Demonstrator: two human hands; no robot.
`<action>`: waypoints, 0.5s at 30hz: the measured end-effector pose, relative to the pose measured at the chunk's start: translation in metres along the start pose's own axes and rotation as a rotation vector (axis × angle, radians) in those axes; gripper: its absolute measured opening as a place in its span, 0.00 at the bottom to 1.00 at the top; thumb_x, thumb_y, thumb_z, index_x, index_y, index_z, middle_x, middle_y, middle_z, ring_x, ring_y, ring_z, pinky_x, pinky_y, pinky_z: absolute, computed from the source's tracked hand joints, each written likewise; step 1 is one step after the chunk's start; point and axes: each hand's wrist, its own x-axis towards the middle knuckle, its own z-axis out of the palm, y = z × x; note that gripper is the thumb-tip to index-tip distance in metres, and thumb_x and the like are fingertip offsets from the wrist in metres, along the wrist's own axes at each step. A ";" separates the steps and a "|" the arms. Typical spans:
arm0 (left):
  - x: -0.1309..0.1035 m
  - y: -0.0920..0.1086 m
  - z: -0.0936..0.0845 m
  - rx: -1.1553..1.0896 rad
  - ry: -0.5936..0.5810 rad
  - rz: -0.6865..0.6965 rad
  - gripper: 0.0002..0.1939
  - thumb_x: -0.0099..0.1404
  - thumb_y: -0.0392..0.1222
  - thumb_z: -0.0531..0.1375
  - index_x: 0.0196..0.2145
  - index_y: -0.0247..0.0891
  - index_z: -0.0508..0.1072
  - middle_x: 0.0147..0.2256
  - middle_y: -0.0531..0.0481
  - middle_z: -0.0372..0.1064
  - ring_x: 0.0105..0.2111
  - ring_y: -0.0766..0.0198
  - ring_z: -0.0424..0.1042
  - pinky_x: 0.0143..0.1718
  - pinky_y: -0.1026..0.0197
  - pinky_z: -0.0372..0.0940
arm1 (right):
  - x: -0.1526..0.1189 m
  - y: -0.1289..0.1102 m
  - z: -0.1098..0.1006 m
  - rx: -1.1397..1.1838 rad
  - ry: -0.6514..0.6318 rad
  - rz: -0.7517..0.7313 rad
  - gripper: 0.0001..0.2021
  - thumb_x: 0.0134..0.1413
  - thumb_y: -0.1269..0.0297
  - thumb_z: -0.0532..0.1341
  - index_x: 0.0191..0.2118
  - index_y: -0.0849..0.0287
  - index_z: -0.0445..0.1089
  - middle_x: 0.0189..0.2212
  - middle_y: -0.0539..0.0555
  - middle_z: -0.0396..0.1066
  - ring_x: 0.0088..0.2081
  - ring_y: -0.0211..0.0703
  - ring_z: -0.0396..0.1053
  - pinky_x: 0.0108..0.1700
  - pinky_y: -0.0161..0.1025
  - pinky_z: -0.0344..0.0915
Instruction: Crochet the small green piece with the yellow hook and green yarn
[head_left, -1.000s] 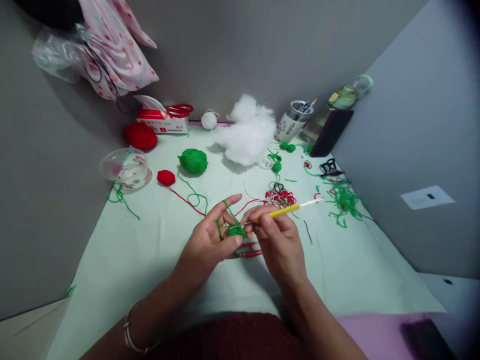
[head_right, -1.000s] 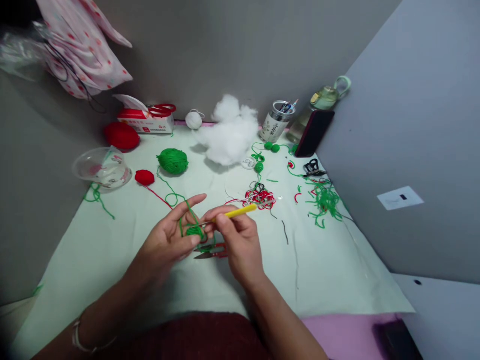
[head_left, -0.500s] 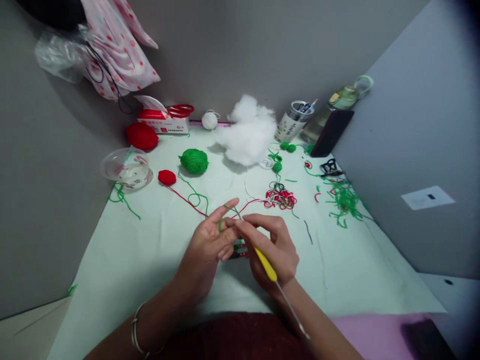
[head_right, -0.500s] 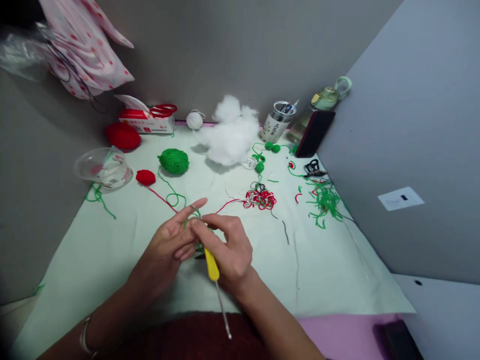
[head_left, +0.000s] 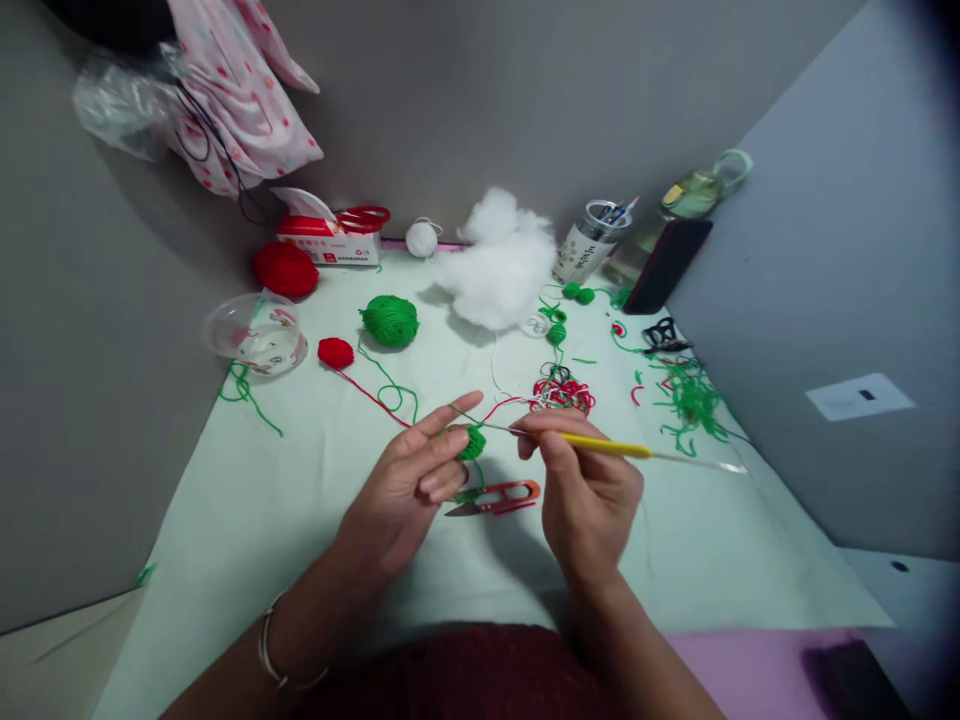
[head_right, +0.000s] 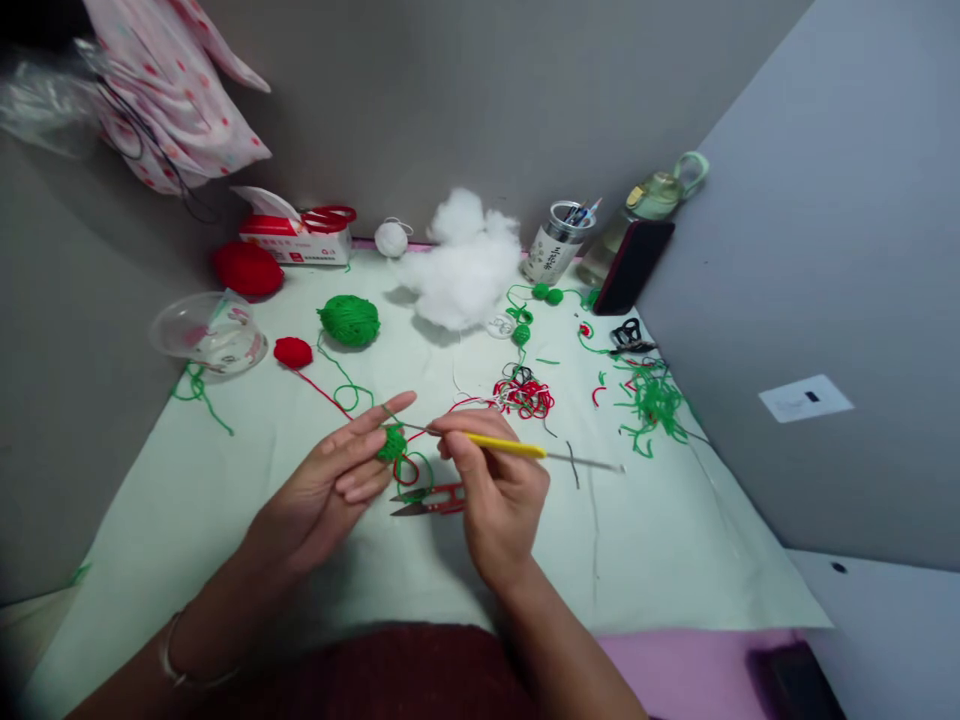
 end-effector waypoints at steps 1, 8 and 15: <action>0.000 0.001 0.000 0.017 0.014 0.035 0.22 0.62 0.33 0.72 0.54 0.35 0.80 0.28 0.59 0.62 0.18 0.81 0.47 0.19 0.74 0.49 | 0.001 0.000 -0.001 0.079 -0.008 0.079 0.11 0.69 0.69 0.62 0.43 0.48 0.82 0.34 0.50 0.79 0.34 0.41 0.73 0.36 0.41 0.70; 0.000 -0.005 0.002 0.162 -0.011 0.130 0.27 0.62 0.35 0.73 0.59 0.42 0.77 0.32 0.57 0.66 0.22 0.78 0.55 0.22 0.71 0.54 | 0.004 -0.002 0.001 0.083 -0.105 0.189 0.08 0.67 0.65 0.65 0.39 0.50 0.83 0.35 0.51 0.81 0.36 0.41 0.74 0.43 0.44 0.73; -0.001 0.003 -0.001 0.102 -0.010 0.038 0.27 0.60 0.34 0.72 0.58 0.38 0.78 0.32 0.57 0.65 0.19 0.80 0.50 0.21 0.71 0.51 | 0.005 0.000 -0.004 0.133 -0.116 0.218 0.06 0.65 0.65 0.66 0.39 0.51 0.83 0.34 0.51 0.80 0.33 0.40 0.74 0.37 0.40 0.73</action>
